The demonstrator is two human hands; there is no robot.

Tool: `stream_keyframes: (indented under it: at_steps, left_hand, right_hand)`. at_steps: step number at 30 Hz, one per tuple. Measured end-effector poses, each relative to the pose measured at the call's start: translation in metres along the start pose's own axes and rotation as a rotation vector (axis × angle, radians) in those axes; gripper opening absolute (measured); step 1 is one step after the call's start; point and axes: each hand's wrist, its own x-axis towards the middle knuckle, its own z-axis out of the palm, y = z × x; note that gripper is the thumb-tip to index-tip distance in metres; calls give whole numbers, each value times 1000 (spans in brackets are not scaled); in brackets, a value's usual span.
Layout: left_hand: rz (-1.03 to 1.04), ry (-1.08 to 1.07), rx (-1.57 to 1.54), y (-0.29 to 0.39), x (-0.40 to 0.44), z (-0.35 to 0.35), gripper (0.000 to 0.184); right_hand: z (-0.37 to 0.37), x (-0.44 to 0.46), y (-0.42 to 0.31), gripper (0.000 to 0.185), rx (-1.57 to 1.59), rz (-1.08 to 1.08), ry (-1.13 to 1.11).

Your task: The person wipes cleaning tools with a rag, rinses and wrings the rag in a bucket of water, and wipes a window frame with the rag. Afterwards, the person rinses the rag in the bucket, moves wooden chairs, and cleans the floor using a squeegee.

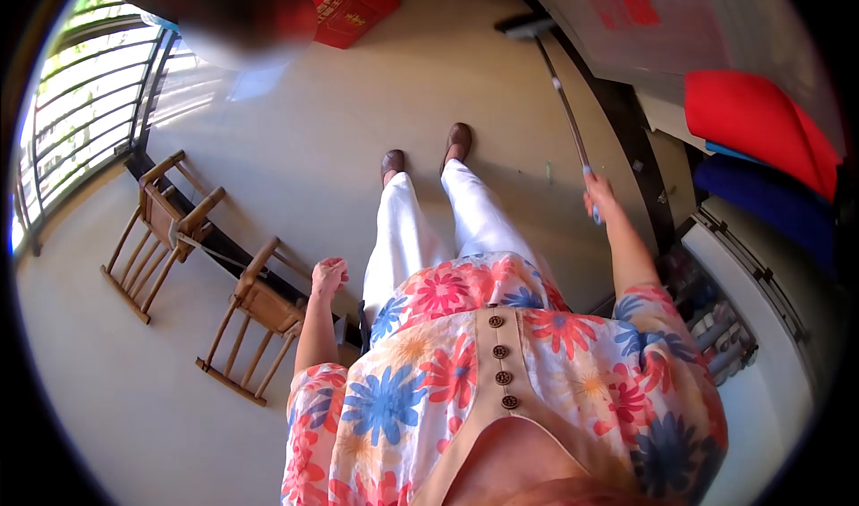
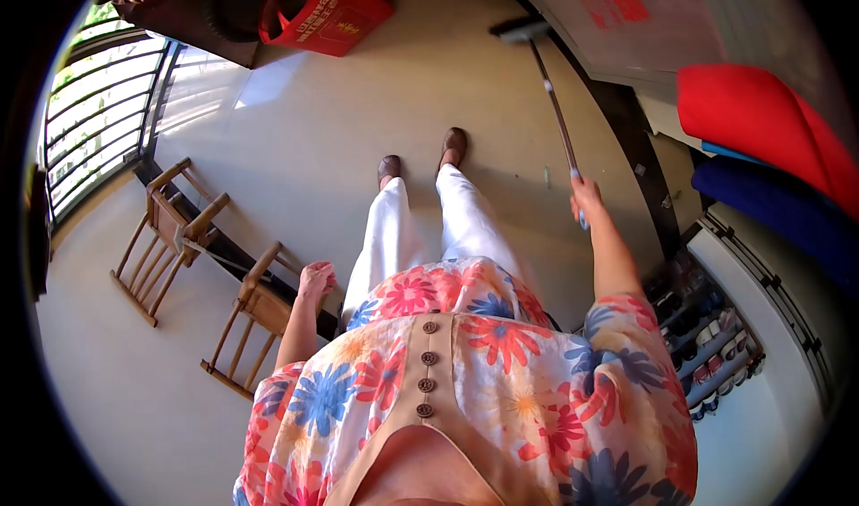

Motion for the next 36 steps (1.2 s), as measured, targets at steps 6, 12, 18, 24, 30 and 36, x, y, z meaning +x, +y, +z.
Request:
stream_keyframes:
  at_steps: [6, 12, 18, 24, 30, 36]
  left_hand:
    - [92, -51, 28, 42, -4, 31, 25]
    - [147, -52, -24, 51, 4, 39, 25]
    - [123, -58, 70, 31, 4, 44, 24]
    - [204, -46, 53, 19, 18, 29, 22]
    - [254, -83, 64, -37, 33, 35, 23]
    - [208, -72, 125, -122, 24, 27, 22]
  right_hand:
    - [-50, -80, 143, 29, 55, 262, 45]
    - [-57, -142, 127, 30, 9, 135, 17]
    - [-14, -65, 43, 31, -113, -89, -62]
    - [17, -40, 89, 30, -166, -33, -2]
    - [17, -79, 325, 36, -90, 30, 80]
    - [23, -186, 360, 36, 85, 197, 48]
